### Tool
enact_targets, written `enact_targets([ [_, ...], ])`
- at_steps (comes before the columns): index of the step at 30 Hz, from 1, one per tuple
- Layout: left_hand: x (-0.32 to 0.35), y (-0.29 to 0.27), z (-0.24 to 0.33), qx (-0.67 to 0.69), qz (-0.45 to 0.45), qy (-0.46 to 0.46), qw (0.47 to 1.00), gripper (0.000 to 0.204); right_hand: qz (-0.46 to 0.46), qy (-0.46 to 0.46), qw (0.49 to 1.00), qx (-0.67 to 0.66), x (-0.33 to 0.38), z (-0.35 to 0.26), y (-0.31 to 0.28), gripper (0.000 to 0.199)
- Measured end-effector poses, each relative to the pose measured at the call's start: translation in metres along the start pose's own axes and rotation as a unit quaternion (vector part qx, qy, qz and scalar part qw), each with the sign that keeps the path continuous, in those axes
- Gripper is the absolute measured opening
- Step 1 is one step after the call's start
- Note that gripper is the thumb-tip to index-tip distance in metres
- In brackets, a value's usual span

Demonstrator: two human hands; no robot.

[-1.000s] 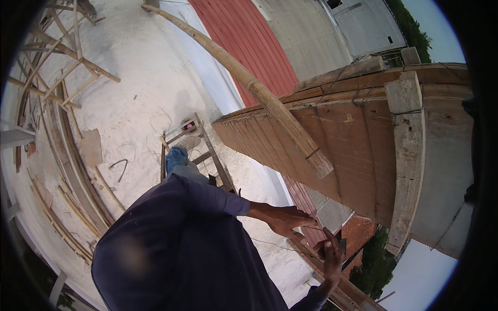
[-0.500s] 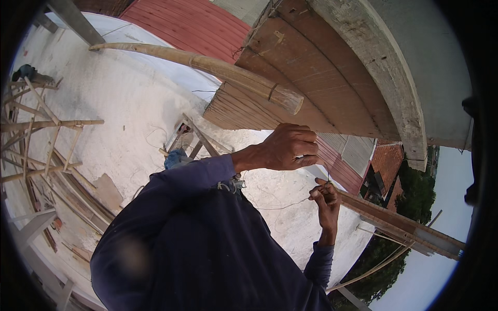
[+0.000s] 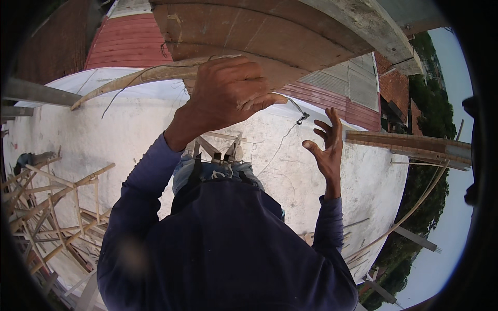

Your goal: The person secures a wooden roof formwork to bamboo supports using wire and pliers. They wrap wire around the wood and bamboo, twist it tight, and cut excess wire repeatedly while working on a rooftop.

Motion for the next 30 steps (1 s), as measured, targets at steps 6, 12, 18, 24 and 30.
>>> enact_targets([
  [6,-0.002,-0.042,-0.014,-0.033,0.011,-0.046,0.998,0.028,-0.088,0.104,0.98,-0.146,0.012,0.036,0.082,0.095],
  [12,0.015,-0.073,-0.03,-0.074,0.043,-0.103,0.991,0.025,-0.102,0.018,0.959,-0.265,-0.01,0.003,0.149,0.07],
  [18,0.045,-0.123,-0.057,-0.141,0.124,-0.249,0.95,0.032,-0.095,0.042,0.947,-0.303,-0.041,-0.053,0.159,0.054],
  [24,0.094,-0.151,-0.076,-0.107,0.121,-0.367,0.916,0.042,-0.172,0.008,0.945,-0.278,-0.046,-0.074,0.154,0.054],
  [30,0.115,-0.155,-0.086,-0.143,0.106,-0.369,0.912,0.045,-0.186,-0.071,0.964,-0.177,-0.042,-0.069,0.158,0.049],
])
Point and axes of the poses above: each hand's wrist, its own x-axis away from the middle knuckle, its own y-axis out of the palm, z = x × y, the point moved 2 cm from there along -x, towards the middle knuckle, and after that the axes turned 12 degrees about -y, right-handed, at the moved point
